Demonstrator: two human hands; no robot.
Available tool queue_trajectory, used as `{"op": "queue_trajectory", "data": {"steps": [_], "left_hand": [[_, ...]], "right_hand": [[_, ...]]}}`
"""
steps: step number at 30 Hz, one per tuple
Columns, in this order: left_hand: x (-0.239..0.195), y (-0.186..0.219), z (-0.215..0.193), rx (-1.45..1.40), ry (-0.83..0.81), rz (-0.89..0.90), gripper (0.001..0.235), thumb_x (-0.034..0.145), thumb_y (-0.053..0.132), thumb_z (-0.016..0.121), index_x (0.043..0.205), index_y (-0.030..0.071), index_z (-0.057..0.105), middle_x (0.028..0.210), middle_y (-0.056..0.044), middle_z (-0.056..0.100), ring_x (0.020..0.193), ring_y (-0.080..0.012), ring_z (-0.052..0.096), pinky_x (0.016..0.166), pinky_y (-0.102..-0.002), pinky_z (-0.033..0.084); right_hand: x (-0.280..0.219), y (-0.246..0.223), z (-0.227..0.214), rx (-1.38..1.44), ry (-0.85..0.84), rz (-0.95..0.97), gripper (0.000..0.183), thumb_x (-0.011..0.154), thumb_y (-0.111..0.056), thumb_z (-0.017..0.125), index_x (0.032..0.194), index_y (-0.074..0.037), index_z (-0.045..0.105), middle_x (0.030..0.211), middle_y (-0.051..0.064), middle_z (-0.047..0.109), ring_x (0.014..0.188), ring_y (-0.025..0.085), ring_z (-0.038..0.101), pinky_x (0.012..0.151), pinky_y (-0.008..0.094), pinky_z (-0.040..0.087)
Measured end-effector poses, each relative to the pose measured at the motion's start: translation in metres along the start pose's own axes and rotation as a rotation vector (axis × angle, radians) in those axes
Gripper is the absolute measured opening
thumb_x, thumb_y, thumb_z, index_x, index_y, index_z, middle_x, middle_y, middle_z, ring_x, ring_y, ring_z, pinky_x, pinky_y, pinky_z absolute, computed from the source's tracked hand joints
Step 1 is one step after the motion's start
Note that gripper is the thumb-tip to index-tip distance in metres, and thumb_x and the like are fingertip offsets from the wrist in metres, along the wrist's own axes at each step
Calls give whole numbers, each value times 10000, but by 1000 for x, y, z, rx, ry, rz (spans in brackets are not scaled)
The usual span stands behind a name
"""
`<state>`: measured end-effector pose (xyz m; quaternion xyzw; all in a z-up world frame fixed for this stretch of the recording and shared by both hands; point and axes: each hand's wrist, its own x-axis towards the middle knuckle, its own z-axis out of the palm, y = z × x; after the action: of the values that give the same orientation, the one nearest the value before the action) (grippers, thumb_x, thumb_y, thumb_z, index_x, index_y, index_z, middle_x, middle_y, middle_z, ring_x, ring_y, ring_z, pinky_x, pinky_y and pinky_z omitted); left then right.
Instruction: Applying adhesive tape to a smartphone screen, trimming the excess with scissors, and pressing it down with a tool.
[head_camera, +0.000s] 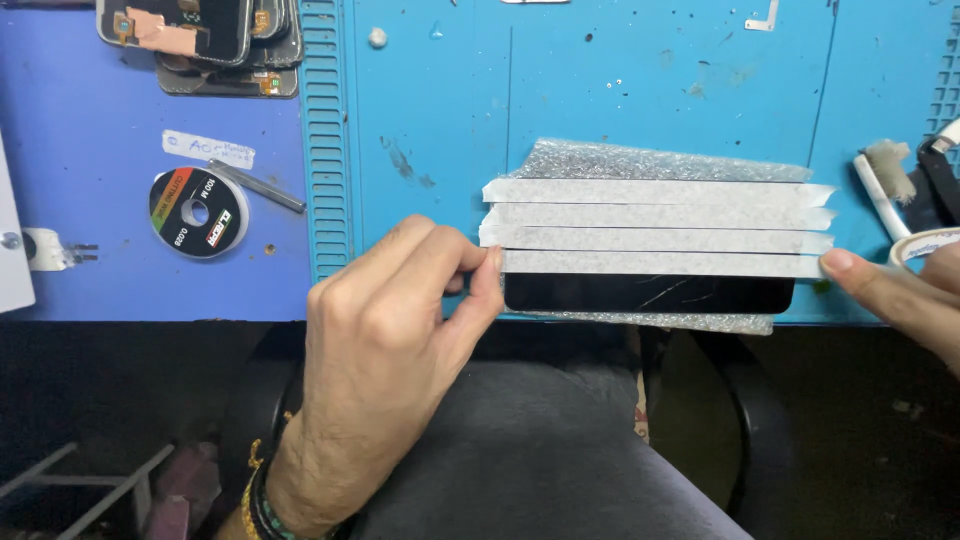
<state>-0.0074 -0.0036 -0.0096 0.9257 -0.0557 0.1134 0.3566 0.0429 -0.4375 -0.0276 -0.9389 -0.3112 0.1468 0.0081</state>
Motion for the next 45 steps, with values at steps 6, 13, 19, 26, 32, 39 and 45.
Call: {"op": "queue_trajectory", "data": {"steps": [6, 13, 19, 26, 32, 39, 45], "left_hand": [[-8, 2, 3, 194, 119, 195, 278, 1015, -8, 821, 847, 68, 613, 771, -49, 509, 656, -245, 501, 628, -381, 422], [-13, 6, -9, 368, 253, 239, 134, 1052, 108, 831, 976, 61, 730, 870, -61, 621, 676, -222, 597, 608, -350, 449], [18, 56, 3, -30, 198, 397, 141, 1005, 29, 753, 1125, -32, 708, 979, -139, 711, 824, -277, 588, 727, -379, 491], [65, 95, 109, 80, -83, 520, 84, 828, 86, 695, 901, 106, 658, 941, -62, 642, 984, -351, 570, 684, -491, 489], [71, 90, 112, -38, -178, 518, 168, 906, 231, 711, 828, 93, 657, 889, -77, 612, 884, -362, 553, 695, -516, 486], [71, 88, 116, -30, -236, 490, 76, 914, 155, 635, 871, 132, 694, 872, -59, 621, 851, -339, 572, 690, -499, 468], [67, 96, 113, 44, -227, 452, 90, 896, 186, 654, 837, 120, 668, 901, -50, 637, 843, -351, 598, 661, -506, 433]], "right_hand": [[16, -3, -13, -85, 98, -208, 555, 1032, -30, 546, 1578, -128, 551, 704, 75, 389, 523, 232, 410, 614, 417, 341], [25, -39, -29, -211, 214, -39, 272, 1084, -232, 710, 1342, -156, 742, 716, 64, 542, 617, 247, 563, 654, 377, 458], [36, -73, -51, -169, 310, 35, 54, 1121, -225, 709, 1123, -179, 736, 689, 3, 643, 664, 247, 656, 664, 391, 514], [36, -95, -78, -675, 73, 289, 225, 1080, -655, 419, 993, -539, 591, 830, -230, 738, 768, 96, 792, 511, 318, 468], [27, -85, -63, -493, 249, 210, 328, 1049, -568, 493, 814, -367, 604, 775, -123, 738, 791, 188, 775, 508, 389, 496], [26, -78, -45, -501, 316, 183, 274, 1051, -522, 500, 841, -365, 581, 679, -99, 725, 613, 257, 742, 489, 428, 510], [19, -70, -25, -601, 466, -101, 275, 913, -100, 630, 1160, -201, 696, 634, -120, 603, 583, 160, 648, 524, 346, 403]]}}
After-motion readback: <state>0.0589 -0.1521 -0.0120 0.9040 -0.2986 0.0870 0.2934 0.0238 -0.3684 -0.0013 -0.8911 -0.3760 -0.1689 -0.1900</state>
